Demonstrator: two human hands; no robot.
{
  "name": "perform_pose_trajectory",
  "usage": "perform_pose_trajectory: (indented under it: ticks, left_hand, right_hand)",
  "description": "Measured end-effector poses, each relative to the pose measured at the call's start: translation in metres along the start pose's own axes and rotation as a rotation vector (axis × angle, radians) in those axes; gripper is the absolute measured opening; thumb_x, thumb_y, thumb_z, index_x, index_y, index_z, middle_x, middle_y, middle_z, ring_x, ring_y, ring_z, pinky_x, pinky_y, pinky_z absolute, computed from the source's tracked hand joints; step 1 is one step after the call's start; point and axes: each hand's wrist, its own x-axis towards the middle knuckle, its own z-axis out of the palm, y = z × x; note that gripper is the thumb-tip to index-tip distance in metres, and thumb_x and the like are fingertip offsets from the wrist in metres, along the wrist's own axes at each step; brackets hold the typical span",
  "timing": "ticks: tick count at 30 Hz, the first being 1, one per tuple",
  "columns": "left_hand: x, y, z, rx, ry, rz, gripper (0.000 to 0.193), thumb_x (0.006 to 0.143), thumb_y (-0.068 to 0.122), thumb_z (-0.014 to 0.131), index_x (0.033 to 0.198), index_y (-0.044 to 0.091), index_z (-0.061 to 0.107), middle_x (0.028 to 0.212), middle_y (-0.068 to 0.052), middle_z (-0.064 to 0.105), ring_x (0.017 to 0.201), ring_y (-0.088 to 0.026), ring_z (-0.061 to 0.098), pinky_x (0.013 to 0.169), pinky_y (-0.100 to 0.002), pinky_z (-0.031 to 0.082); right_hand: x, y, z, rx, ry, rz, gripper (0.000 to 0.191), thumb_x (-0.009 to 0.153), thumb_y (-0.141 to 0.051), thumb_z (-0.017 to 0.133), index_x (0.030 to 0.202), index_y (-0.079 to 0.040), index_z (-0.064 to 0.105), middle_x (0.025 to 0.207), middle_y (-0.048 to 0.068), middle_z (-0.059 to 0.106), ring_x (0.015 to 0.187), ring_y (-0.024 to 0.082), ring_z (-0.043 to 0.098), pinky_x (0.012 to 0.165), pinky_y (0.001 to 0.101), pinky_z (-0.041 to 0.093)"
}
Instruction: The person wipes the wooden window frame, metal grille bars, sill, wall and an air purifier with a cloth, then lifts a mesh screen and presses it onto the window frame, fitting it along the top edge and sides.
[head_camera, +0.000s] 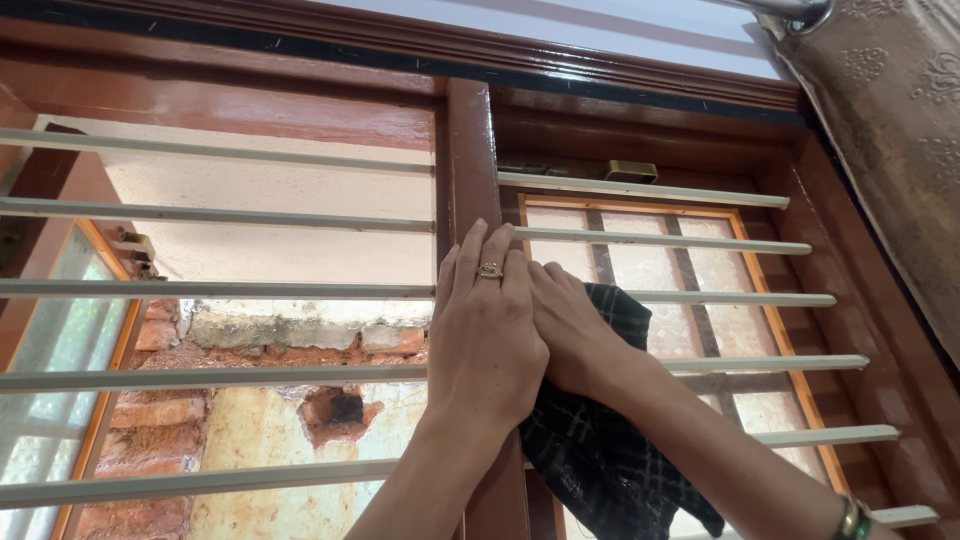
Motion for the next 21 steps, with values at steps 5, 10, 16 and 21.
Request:
perform_pose_trajectory:
  ticks: [5,10,16,21]
  left_hand:
    - [0.002,0.000,0.001,-0.014,0.007,0.000,0.050,0.083,0.004,0.049,0.130,-0.009,0.058,0.147,-0.021,0.053,0.147,-0.037,0.035,0.123,-0.047,0.025]
    - [0.006,0.009,-0.007,0.086,-0.075,0.001,0.048,0.079,0.005,0.053,0.125,-0.006,0.059,0.148,-0.019,0.049,0.147,-0.035,0.032,0.122,-0.047,0.023]
    - [0.012,0.049,-0.011,0.467,-0.270,-0.092,0.064,0.074,0.008,0.064,0.137,0.005,0.054,0.156,-0.011,0.040,0.150,-0.031,0.024,0.122,-0.051,0.018]
    - [0.013,0.064,-0.003,0.756,-0.461,-0.136,0.058,0.082,0.017,0.066,0.139,0.013,0.054,0.165,-0.007,0.032,0.154,-0.030,0.020,0.122,-0.054,0.022]
  right_hand:
    - [-0.010,-0.006,-0.007,0.445,0.103,0.017,0.048,0.097,-0.034,0.052,0.134,-0.003,0.053,0.129,0.014,0.056,0.121,0.032,0.047,0.109,0.0449,0.032]
    - [0.002,0.004,-0.005,0.229,0.047,0.061,0.049,0.089,-0.039,0.053,0.127,-0.008,0.056,0.124,0.012,0.061,0.110,0.034,0.054,0.097,0.0486,0.038]
    - [0.011,0.031,-0.008,0.182,-0.063,0.084,0.042,0.083,-0.041,0.060,0.109,-0.009,0.058,0.099,0.015,0.070,0.096,0.039,0.065,0.082,0.0501,0.051]
    - [-0.038,0.105,-0.024,0.121,-0.045,0.061,0.041,0.083,-0.042,0.060,0.101,-0.005,0.056,0.093,0.018,0.066,0.089,0.039,0.063,0.080,0.0518,0.050]
